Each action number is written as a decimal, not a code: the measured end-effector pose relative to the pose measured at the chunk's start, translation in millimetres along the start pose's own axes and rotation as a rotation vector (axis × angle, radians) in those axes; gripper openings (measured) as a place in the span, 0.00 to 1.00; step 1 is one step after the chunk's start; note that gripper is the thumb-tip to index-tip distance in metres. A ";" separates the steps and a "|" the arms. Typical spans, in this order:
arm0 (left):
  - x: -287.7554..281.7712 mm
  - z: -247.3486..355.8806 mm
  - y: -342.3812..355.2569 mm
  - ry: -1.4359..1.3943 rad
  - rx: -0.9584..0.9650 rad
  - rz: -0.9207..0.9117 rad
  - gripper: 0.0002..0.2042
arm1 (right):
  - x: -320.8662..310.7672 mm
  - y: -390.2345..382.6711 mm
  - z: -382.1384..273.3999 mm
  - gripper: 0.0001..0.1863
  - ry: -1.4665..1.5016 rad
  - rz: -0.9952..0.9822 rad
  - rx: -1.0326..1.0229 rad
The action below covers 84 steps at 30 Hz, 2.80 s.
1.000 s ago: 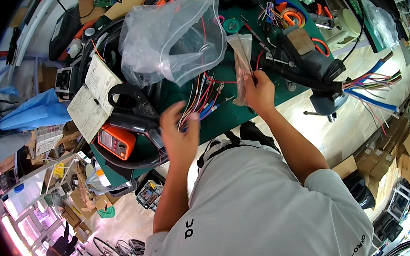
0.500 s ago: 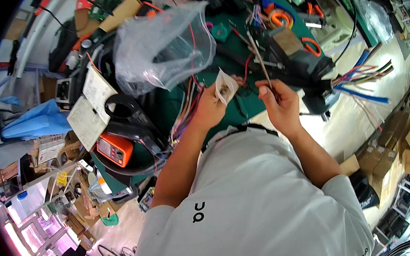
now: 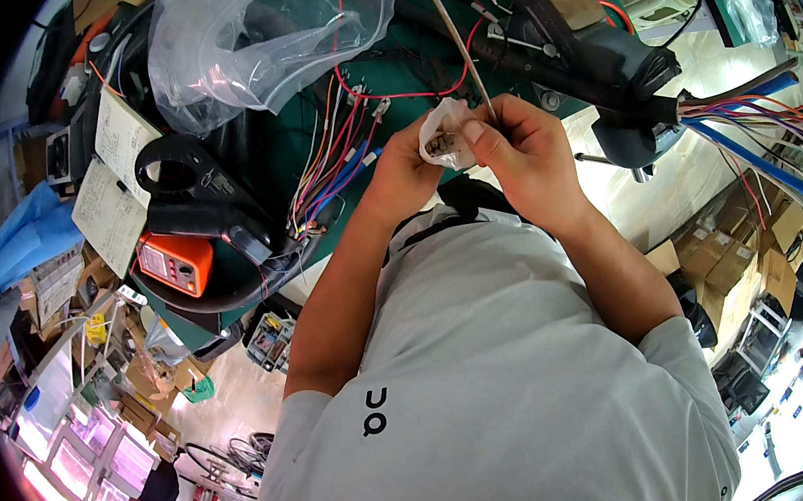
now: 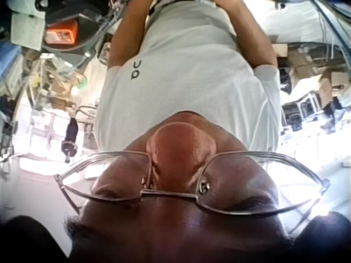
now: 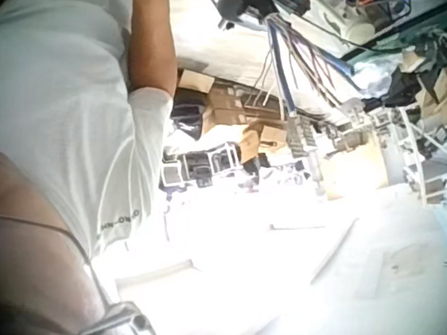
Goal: The person holds an electronic device housing with several wires, receives a small plastic bag of components, takes a small part from the bag, and uses a thin metal tool to manipulate the wires inside the housing.
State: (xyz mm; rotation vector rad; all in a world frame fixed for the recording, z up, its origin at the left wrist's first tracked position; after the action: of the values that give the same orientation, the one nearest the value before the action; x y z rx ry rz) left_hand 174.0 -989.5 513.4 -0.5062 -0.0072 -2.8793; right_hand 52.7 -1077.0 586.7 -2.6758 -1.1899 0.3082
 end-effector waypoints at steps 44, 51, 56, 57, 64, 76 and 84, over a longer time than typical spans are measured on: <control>9.3 6.3 -21.7 0.425 0.250 0.250 0.24 | 6.4 -20.3 21.7 0.15 -0.350 0.158 -0.008; 6.1 6.8 -29.0 0.268 0.303 0.425 0.10 | 6.0 -18.0 22.2 0.14 -0.250 0.135 0.035; 1.0 16.1 -22.7 0.000 0.187 0.344 0.08 | 5.6 -13.3 24.7 0.13 -0.083 0.077 0.051; 0.8 16.8 -21.8 -0.066 0.168 0.343 0.07 | 6.2 -12.9 24.6 0.13 -0.043 0.067 0.061; -7.0 -3.2 -21.6 -0.301 0.149 0.339 0.05 | 9.7 -11.5 21.4 0.11 0.026 0.035 0.086; 11.2 3.5 -17.0 -0.150 0.195 0.187 0.11 | 6.0 -13.2 23.5 0.09 -0.019 0.065 0.073; 2.2 -2.8 -19.8 -0.232 0.036 0.216 0.10 | 6.1 -13.6 25.7 0.09 -0.063 0.067 0.112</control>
State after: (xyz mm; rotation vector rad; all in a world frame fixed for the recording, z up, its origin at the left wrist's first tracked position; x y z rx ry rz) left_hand 166.9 -970.8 512.1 -0.7796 -0.0391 -2.5915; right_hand 40.2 -1061.0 564.9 -2.6300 -1.0683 0.4589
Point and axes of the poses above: each hand's wrist, its own y-axis towards the middle knuckle, its own x-axis out of the palm, z = x × y, the point moved 2 cm from there along y, towards the middle knuckle, and after that the axes turned 15 degrees about -y, right-handed, at the moved point
